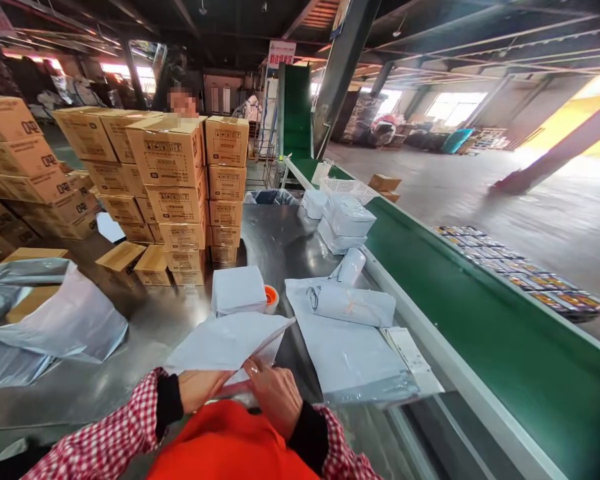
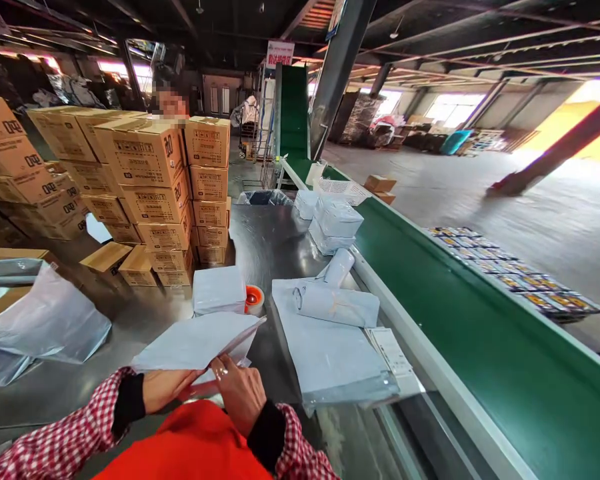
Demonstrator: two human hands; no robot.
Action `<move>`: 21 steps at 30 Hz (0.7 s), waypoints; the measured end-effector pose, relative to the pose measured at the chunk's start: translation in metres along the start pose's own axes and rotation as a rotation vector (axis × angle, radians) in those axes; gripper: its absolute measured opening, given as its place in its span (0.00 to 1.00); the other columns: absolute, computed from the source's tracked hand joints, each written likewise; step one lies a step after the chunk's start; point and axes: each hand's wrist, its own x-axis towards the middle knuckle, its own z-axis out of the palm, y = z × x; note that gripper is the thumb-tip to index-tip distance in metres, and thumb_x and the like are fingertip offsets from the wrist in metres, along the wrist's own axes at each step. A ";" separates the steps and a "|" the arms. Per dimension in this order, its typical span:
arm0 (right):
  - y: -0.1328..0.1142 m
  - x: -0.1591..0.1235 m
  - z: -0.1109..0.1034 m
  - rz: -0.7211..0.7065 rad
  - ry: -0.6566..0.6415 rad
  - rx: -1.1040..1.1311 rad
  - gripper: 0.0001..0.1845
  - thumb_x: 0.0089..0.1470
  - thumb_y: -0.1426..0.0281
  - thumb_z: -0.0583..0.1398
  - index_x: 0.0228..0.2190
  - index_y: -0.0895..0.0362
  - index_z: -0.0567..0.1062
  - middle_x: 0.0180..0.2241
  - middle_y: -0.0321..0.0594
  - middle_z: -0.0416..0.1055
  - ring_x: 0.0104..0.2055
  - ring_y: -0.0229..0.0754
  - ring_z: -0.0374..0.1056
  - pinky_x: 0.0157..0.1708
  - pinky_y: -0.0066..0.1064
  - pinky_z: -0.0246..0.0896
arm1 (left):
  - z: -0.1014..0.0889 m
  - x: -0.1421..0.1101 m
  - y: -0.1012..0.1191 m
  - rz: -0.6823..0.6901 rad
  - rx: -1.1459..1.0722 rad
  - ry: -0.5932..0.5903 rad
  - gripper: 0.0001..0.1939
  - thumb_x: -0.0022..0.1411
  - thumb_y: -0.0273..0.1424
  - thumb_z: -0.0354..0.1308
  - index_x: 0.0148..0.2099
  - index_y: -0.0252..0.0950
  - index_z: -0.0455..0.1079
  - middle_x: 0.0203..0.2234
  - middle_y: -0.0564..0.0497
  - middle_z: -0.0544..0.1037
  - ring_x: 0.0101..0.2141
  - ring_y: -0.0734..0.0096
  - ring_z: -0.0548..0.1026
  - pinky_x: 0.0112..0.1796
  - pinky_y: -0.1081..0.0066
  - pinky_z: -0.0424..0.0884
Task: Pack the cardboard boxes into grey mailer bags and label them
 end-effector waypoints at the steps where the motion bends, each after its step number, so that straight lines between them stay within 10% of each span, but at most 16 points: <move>1: 0.000 0.001 -0.001 0.004 -0.011 -0.001 0.22 0.62 0.74 0.51 0.56 0.51 0.66 0.56 0.43 0.70 0.38 0.44 0.77 0.33 0.28 0.70 | -0.006 0.001 0.000 -0.073 -0.065 -0.028 0.27 0.71 0.44 0.35 0.61 0.39 0.65 0.55 0.47 0.74 0.56 0.63 0.70 0.59 0.61 0.64; 6: -0.001 0.002 -0.006 -0.051 -0.055 -0.004 0.27 0.62 0.73 0.49 0.61 0.49 0.60 0.64 0.45 0.59 0.41 0.44 0.76 0.36 0.32 0.72 | -0.042 -0.012 0.023 -0.095 -0.397 -0.065 0.25 0.71 0.42 0.41 0.63 0.39 0.63 0.61 0.46 0.67 0.60 0.64 0.65 0.61 0.61 0.58; 10: -0.002 0.000 -0.012 -0.041 -0.065 0.005 0.26 0.63 0.71 0.48 0.61 0.50 0.60 0.62 0.45 0.62 0.40 0.46 0.76 0.36 0.34 0.72 | -0.046 -0.041 0.065 -0.014 -0.498 -0.175 0.20 0.72 0.38 0.41 0.53 0.39 0.72 0.38 0.49 0.81 0.36 0.73 0.78 0.38 0.76 0.74; 15: -0.006 -0.001 -0.014 -0.045 -0.024 0.046 0.22 0.63 0.71 0.49 0.57 0.48 0.64 0.57 0.42 0.68 0.39 0.43 0.76 0.35 0.29 0.70 | -0.022 -0.038 0.084 -0.051 0.413 0.225 0.20 0.68 0.25 0.48 0.59 0.41 0.66 0.46 0.45 0.77 0.42 0.63 0.75 0.39 0.68 0.74; 21: -0.006 -0.002 -0.009 -0.040 0.005 0.005 0.22 0.64 0.72 0.48 0.57 0.47 0.64 0.58 0.41 0.66 0.37 0.41 0.76 0.34 0.30 0.70 | -0.015 -0.005 0.068 -0.299 0.899 0.160 0.17 0.64 0.19 0.49 0.51 0.38 0.71 0.37 0.47 0.76 0.40 0.60 0.73 0.35 0.64 0.70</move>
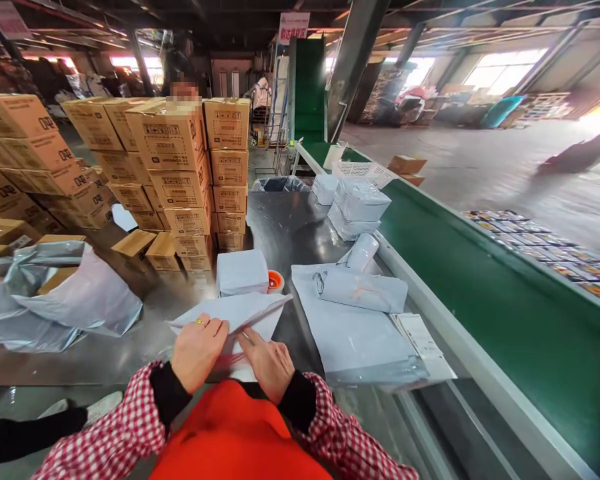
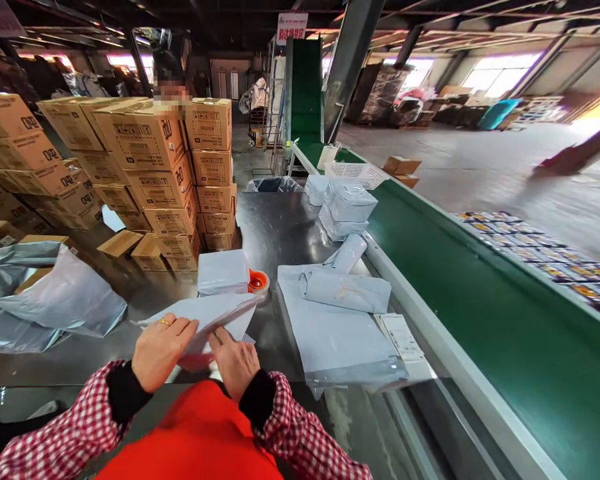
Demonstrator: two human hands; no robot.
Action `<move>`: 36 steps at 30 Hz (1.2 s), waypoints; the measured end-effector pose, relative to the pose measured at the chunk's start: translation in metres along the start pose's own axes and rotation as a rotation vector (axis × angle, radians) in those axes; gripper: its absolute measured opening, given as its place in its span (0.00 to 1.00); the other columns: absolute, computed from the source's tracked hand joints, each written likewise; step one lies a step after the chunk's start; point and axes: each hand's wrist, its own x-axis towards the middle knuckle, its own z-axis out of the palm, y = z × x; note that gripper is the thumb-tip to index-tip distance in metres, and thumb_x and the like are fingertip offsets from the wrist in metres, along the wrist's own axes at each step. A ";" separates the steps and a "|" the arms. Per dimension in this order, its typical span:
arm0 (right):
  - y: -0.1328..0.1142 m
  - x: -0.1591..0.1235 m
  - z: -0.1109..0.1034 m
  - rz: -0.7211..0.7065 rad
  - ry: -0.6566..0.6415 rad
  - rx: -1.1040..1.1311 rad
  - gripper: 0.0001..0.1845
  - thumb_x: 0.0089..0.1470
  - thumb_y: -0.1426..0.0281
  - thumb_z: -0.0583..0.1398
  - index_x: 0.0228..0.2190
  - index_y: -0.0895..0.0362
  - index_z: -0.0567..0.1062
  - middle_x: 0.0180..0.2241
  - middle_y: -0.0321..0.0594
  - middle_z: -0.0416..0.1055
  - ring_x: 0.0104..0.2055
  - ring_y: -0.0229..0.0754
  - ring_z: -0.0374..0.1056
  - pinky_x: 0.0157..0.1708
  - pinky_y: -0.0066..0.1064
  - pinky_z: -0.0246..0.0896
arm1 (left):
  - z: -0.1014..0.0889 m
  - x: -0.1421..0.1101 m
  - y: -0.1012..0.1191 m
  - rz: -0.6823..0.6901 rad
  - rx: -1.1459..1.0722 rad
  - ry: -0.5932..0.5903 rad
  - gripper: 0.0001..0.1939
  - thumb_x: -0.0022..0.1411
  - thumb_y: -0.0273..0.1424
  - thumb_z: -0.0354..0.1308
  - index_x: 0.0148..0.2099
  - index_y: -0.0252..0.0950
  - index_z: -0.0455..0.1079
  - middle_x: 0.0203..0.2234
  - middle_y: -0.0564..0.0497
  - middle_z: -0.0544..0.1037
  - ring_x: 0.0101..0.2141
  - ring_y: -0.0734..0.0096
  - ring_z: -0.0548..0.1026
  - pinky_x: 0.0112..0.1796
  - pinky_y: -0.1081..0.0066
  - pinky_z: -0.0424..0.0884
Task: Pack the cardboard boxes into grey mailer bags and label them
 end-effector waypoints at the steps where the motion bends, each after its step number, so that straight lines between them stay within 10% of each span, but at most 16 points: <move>1: 0.000 0.000 0.000 -0.001 -0.004 0.001 0.22 0.64 0.72 0.48 0.57 0.47 0.63 0.58 0.42 0.66 0.36 0.41 0.76 0.34 0.30 0.71 | 0.001 0.000 0.000 0.021 0.014 -0.004 0.16 0.65 0.20 0.49 0.48 0.37 0.73 0.34 0.47 0.76 0.39 0.60 0.73 0.35 0.64 0.69; 14: 0.010 -0.001 0.015 -0.058 0.066 0.089 0.21 0.63 0.73 0.49 0.55 0.51 0.68 0.52 0.42 0.72 0.41 0.44 0.76 0.38 0.33 0.72 | 0.030 -0.019 0.020 0.081 -0.013 -0.177 0.23 0.64 0.20 0.51 0.61 0.32 0.61 0.41 0.44 0.74 0.37 0.64 0.77 0.34 0.65 0.74; 17: 0.033 -0.016 0.014 -0.193 0.216 0.231 0.19 0.63 0.72 0.50 0.53 0.53 0.70 0.51 0.43 0.74 0.50 0.43 0.72 0.47 0.33 0.70 | 0.029 -0.022 0.027 0.043 0.026 -0.216 0.28 0.62 0.18 0.51 0.64 0.35 0.58 0.41 0.45 0.74 0.33 0.66 0.78 0.31 0.68 0.75; 21: 0.063 -0.020 -0.026 0.003 0.460 0.140 0.26 0.61 0.71 0.52 0.60 0.56 0.62 0.61 0.52 0.61 0.53 0.48 0.69 0.43 0.36 0.72 | 0.029 -0.023 0.030 0.030 0.013 -0.207 0.31 0.61 0.16 0.50 0.65 0.36 0.57 0.42 0.45 0.73 0.32 0.68 0.78 0.31 0.70 0.75; 27: 0.084 0.018 -0.044 -0.105 0.028 -0.160 0.22 0.58 0.80 0.52 0.50 0.53 0.74 0.50 0.44 0.72 0.40 0.42 0.73 0.34 0.28 0.66 | 0.026 -0.022 0.034 0.001 -0.063 -0.240 0.30 0.61 0.16 0.49 0.65 0.35 0.58 0.42 0.42 0.73 0.30 0.65 0.79 0.27 0.69 0.76; 32: 0.109 -0.005 0.026 -0.152 -0.053 -0.110 0.19 0.59 0.79 0.51 0.45 0.55 0.76 0.43 0.43 0.75 0.37 0.38 0.72 0.31 0.24 0.63 | 0.030 -0.023 0.037 -0.024 -0.072 -0.240 0.31 0.60 0.14 0.47 0.65 0.35 0.59 0.43 0.41 0.74 0.28 0.67 0.78 0.24 0.70 0.75; 36: 0.132 -0.031 0.021 -0.093 0.025 0.222 0.18 0.59 0.76 0.51 0.44 0.55 0.77 0.42 0.43 0.76 0.44 0.41 0.72 0.42 0.31 0.66 | 0.033 -0.025 0.036 -0.024 -0.049 -0.209 0.32 0.59 0.14 0.47 0.65 0.34 0.59 0.43 0.41 0.74 0.26 0.67 0.78 0.22 0.70 0.75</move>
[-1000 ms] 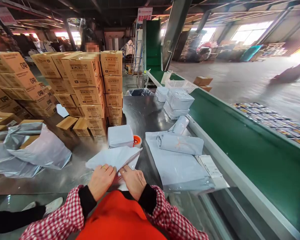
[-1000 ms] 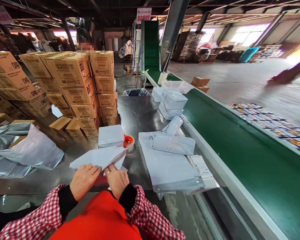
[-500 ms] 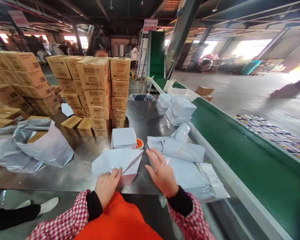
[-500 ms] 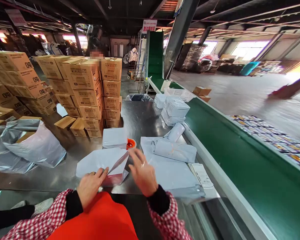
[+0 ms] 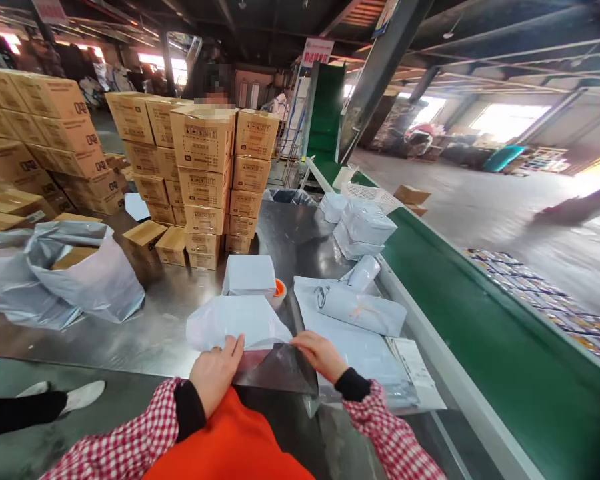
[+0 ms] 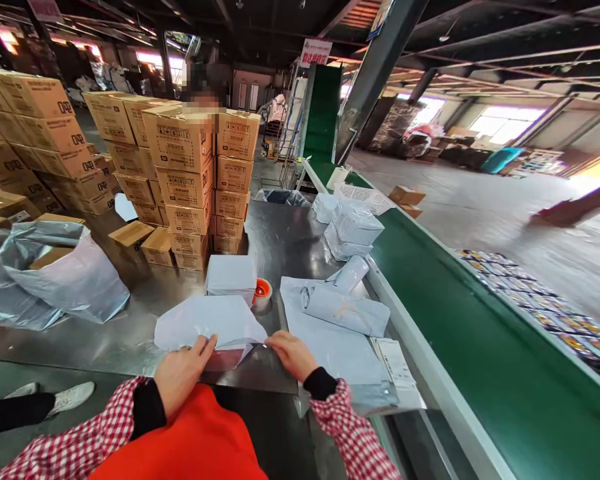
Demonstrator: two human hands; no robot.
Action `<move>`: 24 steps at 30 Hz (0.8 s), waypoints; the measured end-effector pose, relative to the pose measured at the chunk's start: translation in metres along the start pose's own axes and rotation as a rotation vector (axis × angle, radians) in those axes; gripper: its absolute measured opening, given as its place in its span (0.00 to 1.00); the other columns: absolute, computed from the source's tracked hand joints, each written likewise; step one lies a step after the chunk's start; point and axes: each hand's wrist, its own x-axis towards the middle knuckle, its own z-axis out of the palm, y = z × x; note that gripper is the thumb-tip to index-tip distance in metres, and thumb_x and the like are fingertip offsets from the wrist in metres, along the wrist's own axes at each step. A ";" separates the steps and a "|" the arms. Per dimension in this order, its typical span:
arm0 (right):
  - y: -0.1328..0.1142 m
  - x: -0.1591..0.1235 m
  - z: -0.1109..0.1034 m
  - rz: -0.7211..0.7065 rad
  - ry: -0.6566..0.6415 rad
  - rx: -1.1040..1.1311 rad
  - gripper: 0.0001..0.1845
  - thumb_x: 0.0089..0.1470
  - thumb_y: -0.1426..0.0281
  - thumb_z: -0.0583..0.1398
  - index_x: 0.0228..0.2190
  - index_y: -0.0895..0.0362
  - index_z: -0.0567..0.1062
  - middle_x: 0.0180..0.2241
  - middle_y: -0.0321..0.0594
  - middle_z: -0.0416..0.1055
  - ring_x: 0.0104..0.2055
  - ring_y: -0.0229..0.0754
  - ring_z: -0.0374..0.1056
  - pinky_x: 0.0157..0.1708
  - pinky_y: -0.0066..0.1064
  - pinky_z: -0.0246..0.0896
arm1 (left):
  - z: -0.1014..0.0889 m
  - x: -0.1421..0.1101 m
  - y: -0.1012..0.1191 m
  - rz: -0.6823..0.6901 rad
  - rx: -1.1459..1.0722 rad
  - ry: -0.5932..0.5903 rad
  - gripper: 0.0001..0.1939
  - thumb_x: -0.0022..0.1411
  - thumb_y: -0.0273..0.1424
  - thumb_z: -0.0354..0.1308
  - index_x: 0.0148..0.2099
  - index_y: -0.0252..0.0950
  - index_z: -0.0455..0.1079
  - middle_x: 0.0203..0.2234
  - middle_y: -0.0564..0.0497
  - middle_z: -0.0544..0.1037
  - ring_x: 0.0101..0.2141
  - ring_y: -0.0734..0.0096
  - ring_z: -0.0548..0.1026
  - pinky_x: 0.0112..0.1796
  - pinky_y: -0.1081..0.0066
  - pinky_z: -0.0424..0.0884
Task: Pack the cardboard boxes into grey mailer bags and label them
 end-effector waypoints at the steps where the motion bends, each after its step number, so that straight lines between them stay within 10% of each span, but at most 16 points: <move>1: 0.003 -0.006 -0.014 0.029 0.022 0.078 0.16 0.59 0.72 0.52 0.42 0.55 0.78 0.39 0.43 0.76 0.42 0.42 0.72 0.42 0.32 0.67 | 0.000 0.000 0.000 0.003 0.005 -0.002 0.32 0.59 0.14 0.47 0.65 0.34 0.59 0.44 0.41 0.74 0.26 0.67 0.78 0.22 0.70 0.75; 6: 0.016 -0.011 -0.091 0.191 0.163 0.331 0.17 0.53 0.57 0.60 0.36 0.54 0.80 0.26 0.39 0.73 0.24 0.39 0.64 0.25 0.31 0.63 | -0.001 0.009 0.001 -0.017 0.007 -0.002 0.33 0.60 0.16 0.49 0.66 0.41 0.57 0.48 0.42 0.72 0.27 0.71 0.78 0.25 0.73 0.75; 9: 0.018 0.004 -0.103 0.307 0.402 0.474 0.25 0.57 0.53 0.53 0.43 0.58 0.78 0.25 0.39 0.72 0.17 0.34 0.56 0.17 0.27 0.54 | -0.002 0.016 0.003 -0.010 0.002 0.004 0.32 0.61 0.16 0.48 0.66 0.40 0.57 0.47 0.41 0.73 0.26 0.71 0.78 0.24 0.73 0.74; 16: 0.019 -0.003 -0.033 0.256 -0.149 0.298 0.19 0.53 0.63 0.58 0.45 0.58 0.77 0.37 0.41 0.79 0.25 0.36 0.67 0.29 0.29 0.65 | -0.001 0.017 0.005 0.009 -0.001 0.007 0.32 0.59 0.14 0.48 0.64 0.37 0.60 0.43 0.42 0.73 0.25 0.70 0.78 0.23 0.72 0.73; 20: 0.031 -0.028 0.016 0.391 -0.126 0.139 0.11 0.54 0.70 0.57 0.29 0.58 0.79 0.28 0.38 0.78 0.32 0.38 0.71 0.34 0.27 0.65 | 0.000 0.016 0.006 0.003 -0.004 0.004 0.33 0.58 0.13 0.47 0.65 0.36 0.60 0.43 0.42 0.73 0.25 0.68 0.78 0.22 0.70 0.74; 24: 0.050 -0.067 0.017 0.511 -0.062 0.035 0.11 0.50 0.73 0.57 0.20 0.58 0.76 0.17 0.34 0.71 0.22 0.39 0.68 0.25 0.28 0.63 | 0.004 0.018 0.007 0.015 0.059 0.012 0.35 0.56 0.11 0.46 0.65 0.35 0.60 0.44 0.41 0.74 0.25 0.69 0.78 0.23 0.70 0.76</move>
